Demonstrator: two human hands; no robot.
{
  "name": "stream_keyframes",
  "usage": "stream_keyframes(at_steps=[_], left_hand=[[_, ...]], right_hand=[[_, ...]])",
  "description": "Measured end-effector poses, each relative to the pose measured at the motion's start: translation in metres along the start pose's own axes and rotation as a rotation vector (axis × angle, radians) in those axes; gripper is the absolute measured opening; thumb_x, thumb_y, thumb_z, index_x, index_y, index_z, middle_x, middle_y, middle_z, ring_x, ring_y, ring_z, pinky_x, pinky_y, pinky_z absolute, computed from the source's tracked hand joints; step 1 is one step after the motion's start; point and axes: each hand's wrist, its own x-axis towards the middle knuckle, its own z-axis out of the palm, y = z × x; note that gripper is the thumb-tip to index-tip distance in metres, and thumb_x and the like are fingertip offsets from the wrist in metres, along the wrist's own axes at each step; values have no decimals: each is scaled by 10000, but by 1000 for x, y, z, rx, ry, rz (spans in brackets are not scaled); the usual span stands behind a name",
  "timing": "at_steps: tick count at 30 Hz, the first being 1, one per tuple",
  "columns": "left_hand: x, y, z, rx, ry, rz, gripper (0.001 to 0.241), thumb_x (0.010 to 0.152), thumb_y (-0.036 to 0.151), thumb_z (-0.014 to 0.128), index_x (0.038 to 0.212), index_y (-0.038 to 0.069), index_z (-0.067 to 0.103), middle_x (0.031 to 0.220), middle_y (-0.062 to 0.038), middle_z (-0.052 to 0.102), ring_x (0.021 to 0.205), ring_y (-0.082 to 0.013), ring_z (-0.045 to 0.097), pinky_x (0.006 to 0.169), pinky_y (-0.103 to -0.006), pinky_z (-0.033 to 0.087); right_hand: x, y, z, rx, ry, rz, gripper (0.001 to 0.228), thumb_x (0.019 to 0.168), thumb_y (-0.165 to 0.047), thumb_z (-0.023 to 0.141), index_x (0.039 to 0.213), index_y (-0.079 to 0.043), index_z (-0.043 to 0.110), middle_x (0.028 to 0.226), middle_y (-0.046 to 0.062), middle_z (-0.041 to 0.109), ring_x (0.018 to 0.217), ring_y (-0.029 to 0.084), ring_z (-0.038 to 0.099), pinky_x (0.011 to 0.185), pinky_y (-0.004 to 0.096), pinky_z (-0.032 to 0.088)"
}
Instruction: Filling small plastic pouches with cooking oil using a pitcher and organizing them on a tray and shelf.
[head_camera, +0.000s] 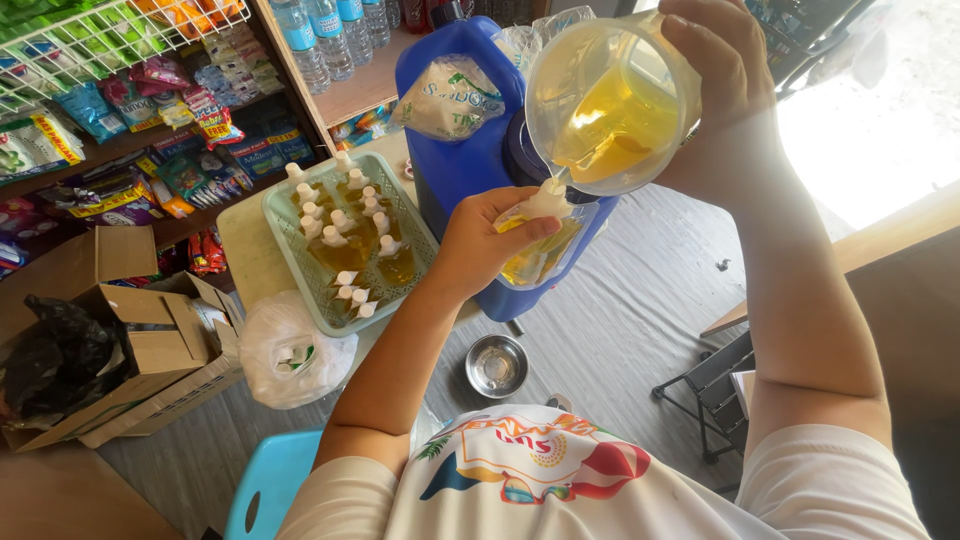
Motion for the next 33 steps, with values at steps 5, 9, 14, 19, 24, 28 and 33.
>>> stream_keyframes(at_steps=[5, 9, 14, 19, 24, 28, 33], left_hand=[[-1, 1, 0, -24, -9, 0, 430, 885, 139, 815, 1265, -28, 703, 1076, -78, 779, 935, -103, 730, 820, -265, 603], [-2, 1, 1, -31, -5, 3, 426, 889, 140, 813, 1264, -29, 703, 1075, -75, 776, 940, -105, 730, 824, -267, 605], [-3, -1, 1, -31, 6, 19, 416, 892, 138, 818, 1255, -33, 709, 1077, -74, 774, 948, -106, 725, 833, -266, 600], [-5, 0, 0, -20, 20, 18, 396, 891, 135, 819, 1232, -40, 719, 1066, -81, 775, 931, -110, 725, 816, -270, 597], [-5, 2, -1, -55, 19, 26, 394, 900, 135, 812, 1242, -33, 711, 1074, -72, 769, 940, -104, 723, 824, -267, 600], [-2, 5, 0, -66, 32, 22, 401, 892, 130, 812, 1242, -33, 704, 1082, -71, 770, 949, -107, 728, 835, -268, 603], [2, 6, -2, -83, 24, 50, 386, 903, 134, 814, 1229, -41, 702, 1108, -80, 767, 980, -116, 720, 868, -278, 594]], right_hand=[[2, -2, -1, 13, 6, -4, 1072, 798, -313, 1019, 1564, -143, 289, 1489, 149, 423, 1393, 310, 495, 1101, 414, 551], [-2, -4, 1, -20, -14, 36, 1088, 765, -328, 1030, 1554, -124, 308, 1479, 144, 432, 1376, 324, 513, 1102, 414, 550], [-12, -11, 8, 61, -55, 194, 1115, 725, -342, 1063, 1544, -110, 343, 1468, 160, 460, 1379, 335, 554, 1116, 424, 544], [-23, -18, 19, 136, -64, 348, 1136, 698, -287, 1085, 1536, -98, 341, 1448, 156, 497, 1386, 321, 558, 1125, 438, 535], [-39, -14, 31, 395, -69, 534, 1178, 745, -231, 1045, 1598, -100, 243, 1525, 135, 527, 1481, 284, 541, 1214, 431, 516], [-40, -14, 39, 497, -44, 548, 1189, 775, -183, 1043, 1610, -125, 198, 1547, 126, 536, 1501, 260, 536, 1247, 438, 495], [-60, 5, 64, 901, 19, 678, 1250, 763, -73, 1001, 1659, -169, 135, 1570, 138, 457, 1588, 314, 424, 1223, 482, 470]])
